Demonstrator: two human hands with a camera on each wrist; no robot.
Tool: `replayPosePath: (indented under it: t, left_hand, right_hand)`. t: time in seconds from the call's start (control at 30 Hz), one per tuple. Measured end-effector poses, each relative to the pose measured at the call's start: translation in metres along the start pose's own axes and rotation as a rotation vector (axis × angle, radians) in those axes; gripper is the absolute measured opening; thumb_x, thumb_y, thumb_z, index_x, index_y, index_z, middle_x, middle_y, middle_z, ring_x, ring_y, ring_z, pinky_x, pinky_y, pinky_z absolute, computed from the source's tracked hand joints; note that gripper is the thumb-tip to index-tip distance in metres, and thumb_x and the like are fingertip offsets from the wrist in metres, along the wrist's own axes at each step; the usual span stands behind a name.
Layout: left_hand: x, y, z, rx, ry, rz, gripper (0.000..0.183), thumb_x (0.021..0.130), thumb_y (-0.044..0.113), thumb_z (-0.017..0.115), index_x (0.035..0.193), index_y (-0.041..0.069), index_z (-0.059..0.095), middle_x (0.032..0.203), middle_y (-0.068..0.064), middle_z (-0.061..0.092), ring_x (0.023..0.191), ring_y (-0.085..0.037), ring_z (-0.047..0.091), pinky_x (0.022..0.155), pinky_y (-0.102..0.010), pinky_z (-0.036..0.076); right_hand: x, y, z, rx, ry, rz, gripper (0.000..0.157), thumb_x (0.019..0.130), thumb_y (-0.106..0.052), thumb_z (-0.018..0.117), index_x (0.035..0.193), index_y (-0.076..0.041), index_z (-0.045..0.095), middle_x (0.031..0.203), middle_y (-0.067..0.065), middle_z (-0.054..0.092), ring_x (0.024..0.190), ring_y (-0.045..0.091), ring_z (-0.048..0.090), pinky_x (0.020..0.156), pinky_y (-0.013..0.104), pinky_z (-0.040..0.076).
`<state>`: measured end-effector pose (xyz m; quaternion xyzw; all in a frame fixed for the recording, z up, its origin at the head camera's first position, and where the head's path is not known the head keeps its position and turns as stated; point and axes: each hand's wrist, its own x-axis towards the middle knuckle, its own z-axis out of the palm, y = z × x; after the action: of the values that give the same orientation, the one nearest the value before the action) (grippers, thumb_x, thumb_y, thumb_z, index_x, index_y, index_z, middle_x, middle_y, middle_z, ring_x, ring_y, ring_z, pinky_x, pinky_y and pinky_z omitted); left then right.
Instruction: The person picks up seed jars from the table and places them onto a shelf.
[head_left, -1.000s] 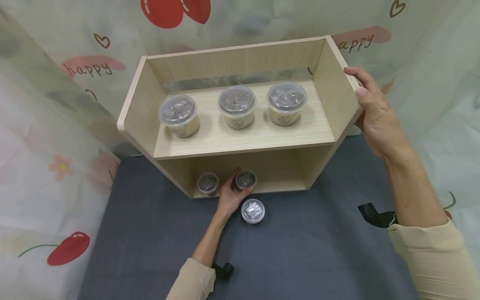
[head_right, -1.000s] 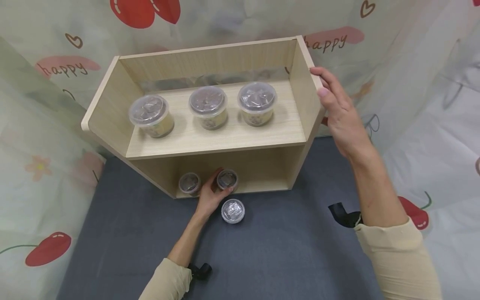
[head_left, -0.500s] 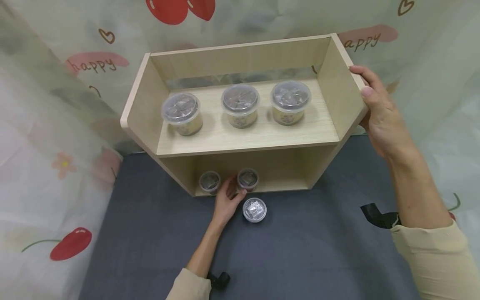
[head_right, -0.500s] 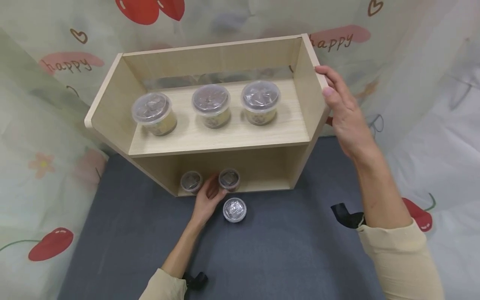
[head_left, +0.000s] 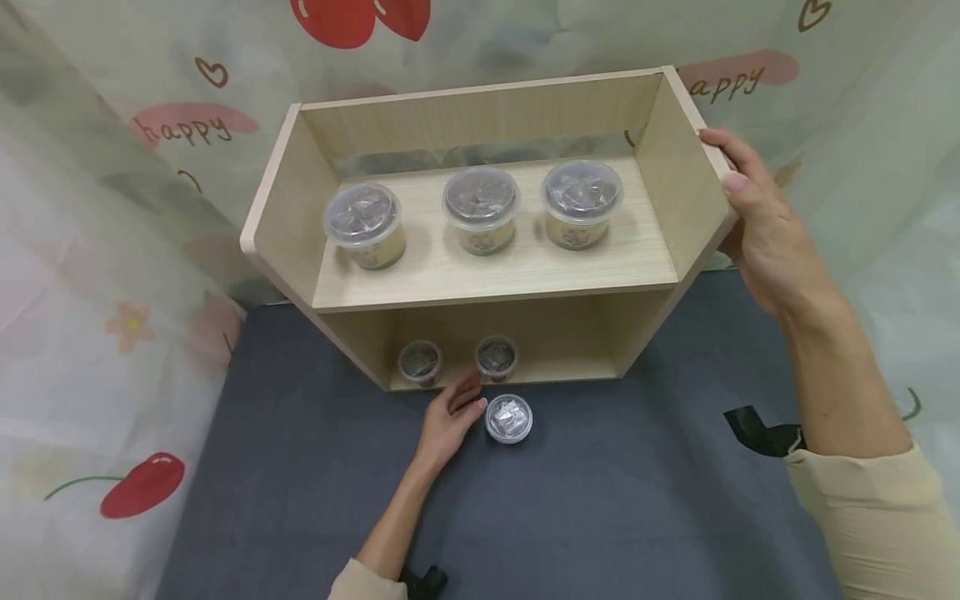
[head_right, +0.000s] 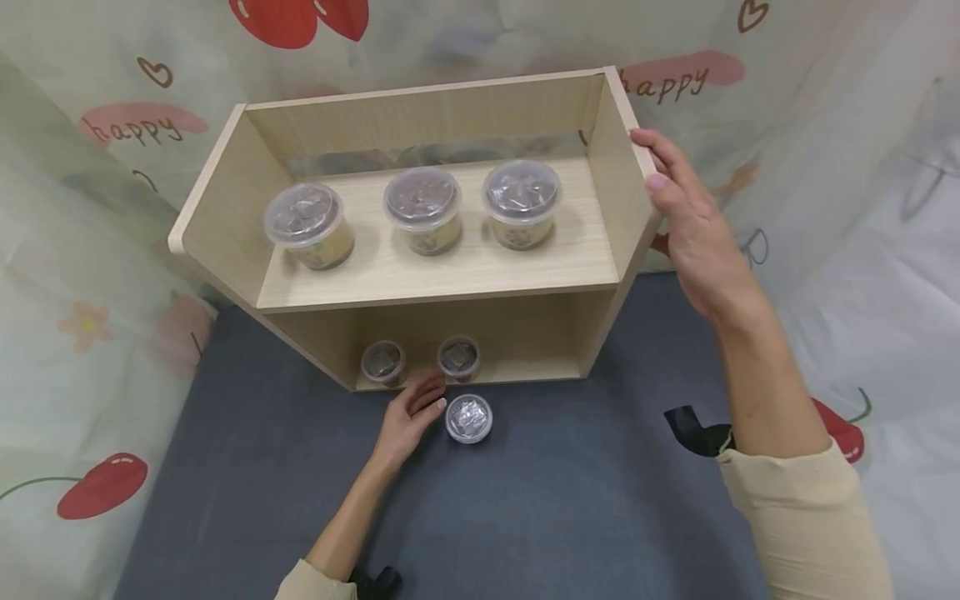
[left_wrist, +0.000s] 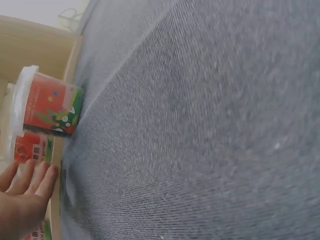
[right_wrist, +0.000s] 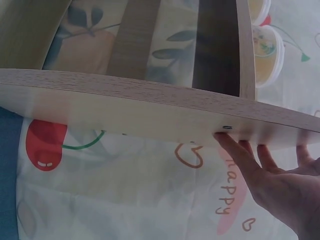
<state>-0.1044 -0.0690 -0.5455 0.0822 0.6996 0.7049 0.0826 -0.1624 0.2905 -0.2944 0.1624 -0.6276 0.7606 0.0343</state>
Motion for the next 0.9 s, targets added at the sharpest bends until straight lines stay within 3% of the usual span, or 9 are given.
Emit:
replayPosePath:
  t: [0.27,0.53,0.73,0.9]
  left_hand:
    - [-0.011,0.003,0.000,0.039,-0.147,-0.019,0.050,0.092,-0.005,0.064,0.137,-0.018,0.045,0.139,-0.037,0.046,0.129,-0.050,0.046,0.104,-0.054,0.040]
    - [-0.016,0.005,0.004,0.144,-0.225,-0.013,0.063,0.086,-0.002,0.074,0.142,-0.010,0.045,0.138,-0.030,0.052,0.127,-0.044,0.051,0.105,-0.050,0.042]
    - [-0.016,-0.016,0.010,0.235,-0.191,-0.007,0.074,0.080,0.002,0.082,0.145,-0.001,0.046,0.136,-0.024,0.056,0.118,-0.043,0.058,0.099,-0.055,0.045]
    - [-0.014,-0.031,0.014,0.295,-0.155,0.016,0.081,0.075,0.012,0.087,0.146,0.011,0.049,0.135,-0.011,0.060,0.106,-0.030,0.066,0.094,-0.050,0.049]
  right_hand:
    - [0.001,-0.002,0.000,0.006,-0.010,0.023,0.049,0.106,-0.021,0.044,0.154,-0.020,0.036,0.146,0.009,0.032,0.109,0.022,0.049,0.079,0.028,0.051]
    - [0.002,-0.007,0.000,-0.045,-0.018,0.068,0.053,0.106,-0.021,0.043,0.157,-0.027,0.030,0.160,0.005,0.018,0.125,0.026,0.038,0.086,0.027,0.048]
    - [0.001,-0.008,-0.001,-0.045,-0.005,0.075,0.053,0.106,-0.018,0.042,0.157,-0.026,0.031,0.158,0.007,0.021,0.122,0.025,0.040,0.085,0.026,0.049]
    - [0.001,-0.008,-0.001,-0.029,-0.003,0.066,0.052,0.106,-0.016,0.043,0.156,-0.022,0.033,0.155,0.008,0.025,0.119,0.025,0.042,0.084,0.027,0.050]
